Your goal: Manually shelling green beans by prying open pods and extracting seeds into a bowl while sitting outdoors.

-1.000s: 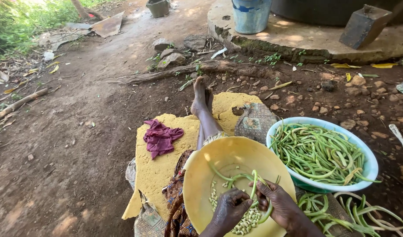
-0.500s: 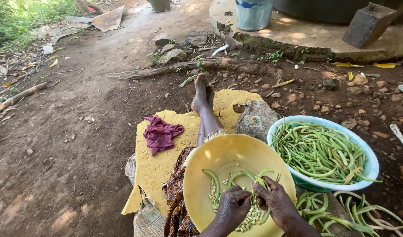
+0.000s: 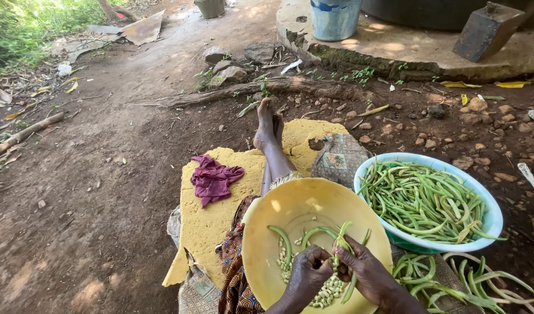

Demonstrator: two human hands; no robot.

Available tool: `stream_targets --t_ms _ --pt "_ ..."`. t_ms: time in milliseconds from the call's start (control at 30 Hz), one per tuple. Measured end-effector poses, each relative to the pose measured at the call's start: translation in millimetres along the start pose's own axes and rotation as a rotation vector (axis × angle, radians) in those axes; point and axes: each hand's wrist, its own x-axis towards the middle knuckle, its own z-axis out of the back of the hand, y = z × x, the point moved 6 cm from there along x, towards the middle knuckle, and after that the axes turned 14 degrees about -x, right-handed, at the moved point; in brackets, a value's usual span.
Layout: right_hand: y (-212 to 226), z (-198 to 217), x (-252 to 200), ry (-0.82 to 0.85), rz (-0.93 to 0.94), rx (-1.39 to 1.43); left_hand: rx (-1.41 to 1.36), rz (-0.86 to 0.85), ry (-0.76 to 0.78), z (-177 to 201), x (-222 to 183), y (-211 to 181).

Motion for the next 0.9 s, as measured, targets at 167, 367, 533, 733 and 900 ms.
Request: stream_targets --t_ms 167,367,533,733,900 --pt "2.0 -3.3 -2.3 -0.033 0.031 -0.125 0.333 -0.4 -0.095 -2.2 -3.5 -29.5" --pt "16.5 -6.9 -7.5 -0.044 0.165 -0.258 -0.311 0.153 -0.042 8.3 1.0 21.2" --pt "25.5 -8.1 -9.7 -0.089 0.232 -0.471 -0.699 0.475 -0.131 12.0 -1.4 60.2" --pt "29.8 -6.9 -8.0 -0.152 0.28 -0.484 -0.581 0.523 -0.096 13.7 4.5 55.9" --pt "34.5 -16.6 -17.3 -0.189 0.268 -0.565 -0.379 0.396 0.026 1.3 -0.4 19.2"
